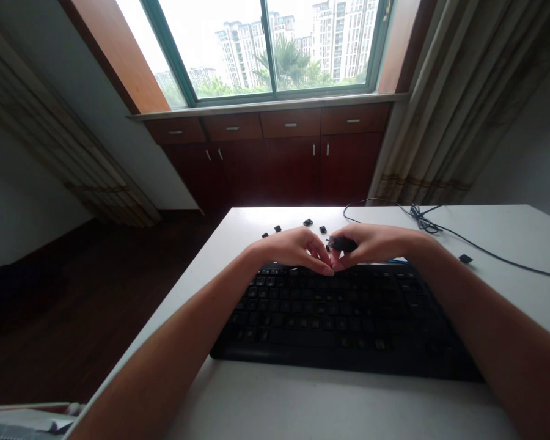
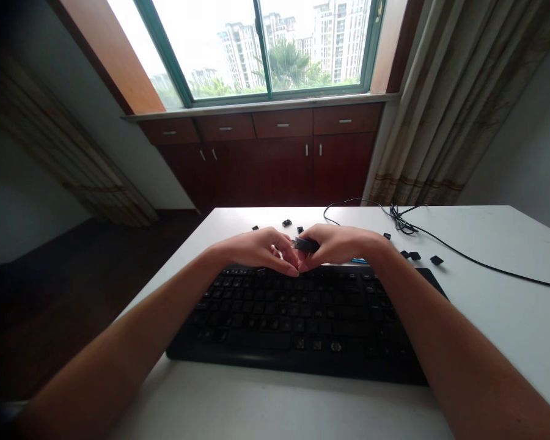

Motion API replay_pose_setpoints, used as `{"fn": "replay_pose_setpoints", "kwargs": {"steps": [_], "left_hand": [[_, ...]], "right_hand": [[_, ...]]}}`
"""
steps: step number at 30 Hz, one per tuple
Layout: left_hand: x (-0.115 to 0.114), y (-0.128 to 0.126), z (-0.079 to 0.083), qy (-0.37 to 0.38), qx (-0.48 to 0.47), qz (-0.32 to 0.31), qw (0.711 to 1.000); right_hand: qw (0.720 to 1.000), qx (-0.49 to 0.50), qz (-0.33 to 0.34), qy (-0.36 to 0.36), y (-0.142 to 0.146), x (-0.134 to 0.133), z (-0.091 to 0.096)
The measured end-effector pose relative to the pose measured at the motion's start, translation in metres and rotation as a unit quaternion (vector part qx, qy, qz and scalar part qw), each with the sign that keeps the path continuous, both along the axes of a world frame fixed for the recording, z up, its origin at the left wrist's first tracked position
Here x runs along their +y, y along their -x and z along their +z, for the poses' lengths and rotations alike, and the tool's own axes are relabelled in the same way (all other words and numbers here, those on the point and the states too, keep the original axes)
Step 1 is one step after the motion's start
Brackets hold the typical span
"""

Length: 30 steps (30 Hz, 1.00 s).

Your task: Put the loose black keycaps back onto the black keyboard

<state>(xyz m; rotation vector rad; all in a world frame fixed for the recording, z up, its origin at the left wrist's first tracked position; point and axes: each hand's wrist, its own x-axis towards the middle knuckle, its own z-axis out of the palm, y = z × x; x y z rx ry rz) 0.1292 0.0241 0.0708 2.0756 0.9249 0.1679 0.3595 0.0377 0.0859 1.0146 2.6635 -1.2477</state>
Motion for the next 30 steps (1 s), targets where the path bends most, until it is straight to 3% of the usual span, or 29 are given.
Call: {"fn": "replay_pose_setpoints", "kwargs": {"steps": [7, 16, 26, 30], "left_hand": [[0.004, 0.004, -0.003, 0.043, -0.041, 0.057, 0.997], [0.004, 0.005, 0.005, 0.068, -0.015, 0.146, 0.987], [0.001, 0.004, 0.015, 0.044, 0.017, 0.157, 0.987], [0.000, 0.007, 0.017, 0.026, -0.004, 0.132, 0.991]], "right_hand": [[1.000, -0.003, -0.018, -0.004, -0.001, -0.004, 0.007], [0.986, -0.035, -0.056, -0.156, 0.015, -0.015, 0.009], [0.981, -0.006, -0.090, -0.172, 0.015, -0.017, 0.012], [0.979, -0.010, -0.095, -0.178, 0.012, -0.014, 0.014]]}}
